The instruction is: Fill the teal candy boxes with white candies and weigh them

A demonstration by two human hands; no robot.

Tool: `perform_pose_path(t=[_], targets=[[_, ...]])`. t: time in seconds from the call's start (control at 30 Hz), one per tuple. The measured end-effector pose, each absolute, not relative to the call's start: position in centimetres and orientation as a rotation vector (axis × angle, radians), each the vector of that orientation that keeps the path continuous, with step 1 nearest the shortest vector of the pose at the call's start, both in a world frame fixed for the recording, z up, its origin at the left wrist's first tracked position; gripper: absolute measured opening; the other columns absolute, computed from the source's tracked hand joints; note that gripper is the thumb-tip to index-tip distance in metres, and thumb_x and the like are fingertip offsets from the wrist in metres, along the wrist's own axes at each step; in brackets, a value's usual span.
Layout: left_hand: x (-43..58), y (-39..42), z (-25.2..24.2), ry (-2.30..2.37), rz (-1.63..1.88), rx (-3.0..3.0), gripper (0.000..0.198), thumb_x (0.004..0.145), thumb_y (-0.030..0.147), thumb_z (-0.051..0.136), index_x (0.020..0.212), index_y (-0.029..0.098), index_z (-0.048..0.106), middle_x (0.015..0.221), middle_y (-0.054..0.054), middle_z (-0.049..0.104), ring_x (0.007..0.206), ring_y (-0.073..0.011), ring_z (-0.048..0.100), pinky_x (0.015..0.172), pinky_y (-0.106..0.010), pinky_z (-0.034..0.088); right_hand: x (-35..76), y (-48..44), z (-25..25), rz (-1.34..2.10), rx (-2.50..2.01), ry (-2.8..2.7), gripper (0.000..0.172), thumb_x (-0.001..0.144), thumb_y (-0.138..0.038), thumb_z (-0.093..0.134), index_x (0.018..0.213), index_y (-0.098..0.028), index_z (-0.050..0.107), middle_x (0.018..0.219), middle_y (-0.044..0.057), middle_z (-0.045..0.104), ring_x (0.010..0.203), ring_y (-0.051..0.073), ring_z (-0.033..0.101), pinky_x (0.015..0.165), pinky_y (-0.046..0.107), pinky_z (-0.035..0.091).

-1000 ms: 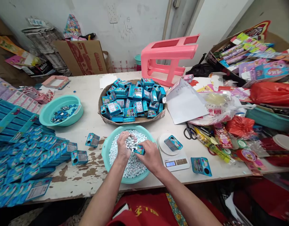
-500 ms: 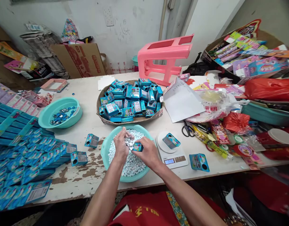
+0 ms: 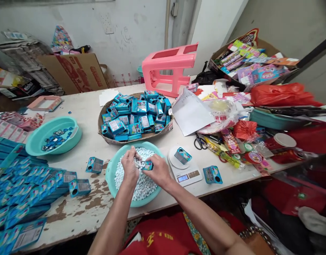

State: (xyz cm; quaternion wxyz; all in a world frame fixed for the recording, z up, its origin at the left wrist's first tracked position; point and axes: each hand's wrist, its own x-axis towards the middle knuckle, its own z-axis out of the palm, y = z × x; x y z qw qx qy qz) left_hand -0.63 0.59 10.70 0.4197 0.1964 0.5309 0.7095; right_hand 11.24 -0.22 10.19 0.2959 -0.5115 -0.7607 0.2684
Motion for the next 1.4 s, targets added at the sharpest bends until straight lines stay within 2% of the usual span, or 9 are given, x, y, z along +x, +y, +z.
perform_pose_path(t=[0.37,0.87,1.0,1.1,1.2,1.3,1.4], targets=[[0.5,1.3,11.5,1.311,1.72,0.496,0.037,0.076,0.046,0.065,0.061,0.017,0.047,0.044,0.007,0.038,0.035,-0.0055,0.035,0.035,-0.018,0.026,11.7,-0.3,9.5,0.819,-1.361,-1.97,0.031,0.063,-0.027,0.077,0.091,-0.021,0.065,0.089,0.002,0.063,0.087,0.02,0.059,0.077,0.03,0.044],[0.9,2.0,11.5,1.233,1.674,0.529,0.037,0.075,0.044,0.068,0.063,0.017,0.045,0.049,0.007,0.035,0.038,-0.0037,0.034,0.036,-0.016,0.026,12.6,0.2,7.9,0.92,-1.299,-1.794,0.033,0.062,-0.028,0.079,0.091,-0.023,0.065,0.09,0.0,0.064,0.087,0.019,0.06,0.078,0.03,0.046],[-1.4,2.4,12.1,1.139,1.654,0.392,0.037,0.076,0.043,0.067,0.063,0.017,0.043,0.047,0.008,0.03,0.036,-0.0033,0.028,0.035,-0.016,0.023,12.9,0.3,8.4,1.018,-1.281,-1.698,0.034,0.061,-0.029,0.081,0.091,-0.023,0.065,0.089,0.0,0.064,0.087,0.018,0.061,0.079,0.03,0.047],[-4.3,2.7,11.7,1.134,1.666,0.225,0.033,0.081,0.041,0.059,0.065,0.018,0.042,0.05,0.006,0.037,0.041,-0.0054,0.039,0.037,-0.016,0.031,15.2,-1.0,9.5,1.084,-1.213,-1.589,0.036,0.062,-0.03,0.081,0.094,-0.022,0.065,0.093,0.001,0.064,0.09,0.019,0.061,0.081,0.03,0.048],[-5.9,2.4,9.1,1.312,1.448,0.038,0.024,0.087,0.032,0.05,0.068,0.018,0.044,0.059,0.001,0.049,0.048,-0.0079,0.05,0.04,-0.016,0.037,19.3,-4.3,10.0,1.09,-1.238,-1.57,0.034,0.067,-0.027,0.077,0.098,-0.023,0.063,0.096,0.003,0.063,0.093,0.02,0.06,0.083,0.032,0.048],[-5.9,1.3,6.1,1.295,1.055,0.048,0.018,0.084,0.026,0.053,0.07,0.016,0.046,0.059,0.002,0.047,0.04,-0.005,0.039,0.033,-0.014,0.025,23.3,-8.6,8.9,1.115,-1.383,-1.649,0.027,0.069,-0.018,0.072,0.094,-0.024,0.064,0.09,0.001,0.063,0.087,0.019,0.06,0.077,0.031,0.048],[-5.4,0.5,4.9,1.301,1.0,0.157,0.015,0.078,0.026,0.06,0.074,0.016,0.05,0.058,0.003,0.045,0.039,-0.0043,0.036,0.033,-0.014,0.024,25.9,-11.6,6.5,1.153,-1.559,-1.653,0.026,0.065,-0.012,0.071,0.087,-0.024,0.064,0.083,-0.001,0.062,0.077,0.018,0.06,0.069,0.028,0.047]])
